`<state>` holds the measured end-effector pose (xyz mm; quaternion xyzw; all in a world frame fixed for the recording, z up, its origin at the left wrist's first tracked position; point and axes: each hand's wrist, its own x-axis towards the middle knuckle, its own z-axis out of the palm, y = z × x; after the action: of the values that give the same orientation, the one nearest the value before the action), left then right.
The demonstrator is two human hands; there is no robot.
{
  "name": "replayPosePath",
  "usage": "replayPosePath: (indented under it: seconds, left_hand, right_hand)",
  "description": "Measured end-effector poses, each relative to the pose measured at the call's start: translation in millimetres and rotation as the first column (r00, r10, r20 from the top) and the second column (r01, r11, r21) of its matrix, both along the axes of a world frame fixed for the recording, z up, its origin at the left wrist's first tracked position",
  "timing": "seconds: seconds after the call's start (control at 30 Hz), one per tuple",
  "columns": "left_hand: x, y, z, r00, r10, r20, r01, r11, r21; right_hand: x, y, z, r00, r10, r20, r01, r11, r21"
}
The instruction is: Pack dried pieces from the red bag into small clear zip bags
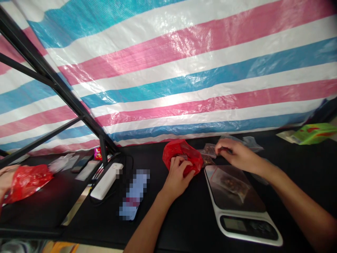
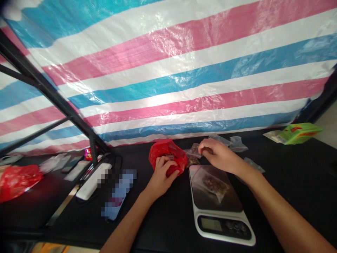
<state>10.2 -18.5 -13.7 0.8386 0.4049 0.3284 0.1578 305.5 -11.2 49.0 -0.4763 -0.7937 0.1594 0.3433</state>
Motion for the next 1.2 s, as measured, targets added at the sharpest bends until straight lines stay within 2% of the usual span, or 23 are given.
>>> replayPosePath:
  seconds: [0.07, 0.13, 0.4, 0.53, 0.67, 0.83, 1.1, 1.2]
  left_hand:
    - [0, 0, -0.6, 1.0, 0.005, 0.022, -0.005, 1.0, -0.004]
    - [1, 1, -1.6, 0.999, 0.015, 0.032, -0.014, 1.0, -0.008]
    - [0, 1, 4.7, 0.99, 0.051, 0.133, -0.05, 0.999, -0.012]
    - [-1, 2, 9.5, 0.977, 0.135, 0.166, -0.142, 0.989, 0.035]
    - [-2, 3, 9.3, 0.963, 0.157, 0.218, -0.173, 0.983, 0.057]
    - [-1, 4, 7.2, 0.956, 0.137, 0.258, -0.16, 0.985, 0.069]
    - [-2, 4, 9.3, 0.95, 0.145, 0.278, -0.167, 0.984, 0.058]
    - [-1, 2, 10.3, 0.956, 0.087, 0.279, -0.105, 0.993, 0.05]
  right_hand:
    - [5, 5, -3.9, 0.998, -0.046, 0.046, 0.041, 0.993, 0.107]
    - [7, 6, -4.7, 0.996, -0.052, 0.072, 0.04, 0.987, 0.159]
    - [-1, 3, -1.7, 0.997, -0.009, 0.077, -0.006, 0.981, 0.192]
    - [-6, -3, 5.6, 0.995, 0.069, 0.065, -0.074, 0.994, 0.083]
    - [-14, -12, 15.7, 0.979, 0.201, 0.046, -0.198, 0.978, -0.063]
    - [-16, -11, 10.6, 0.957, 0.274, 0.093, -0.256, 0.951, -0.174]
    - [-18, -11, 2.8, 0.952, 0.274, 0.133, -0.235, 0.938, -0.254]
    - [-19, -13, 5.7, 0.957, 0.275, 0.087, -0.247, 0.937, -0.247]
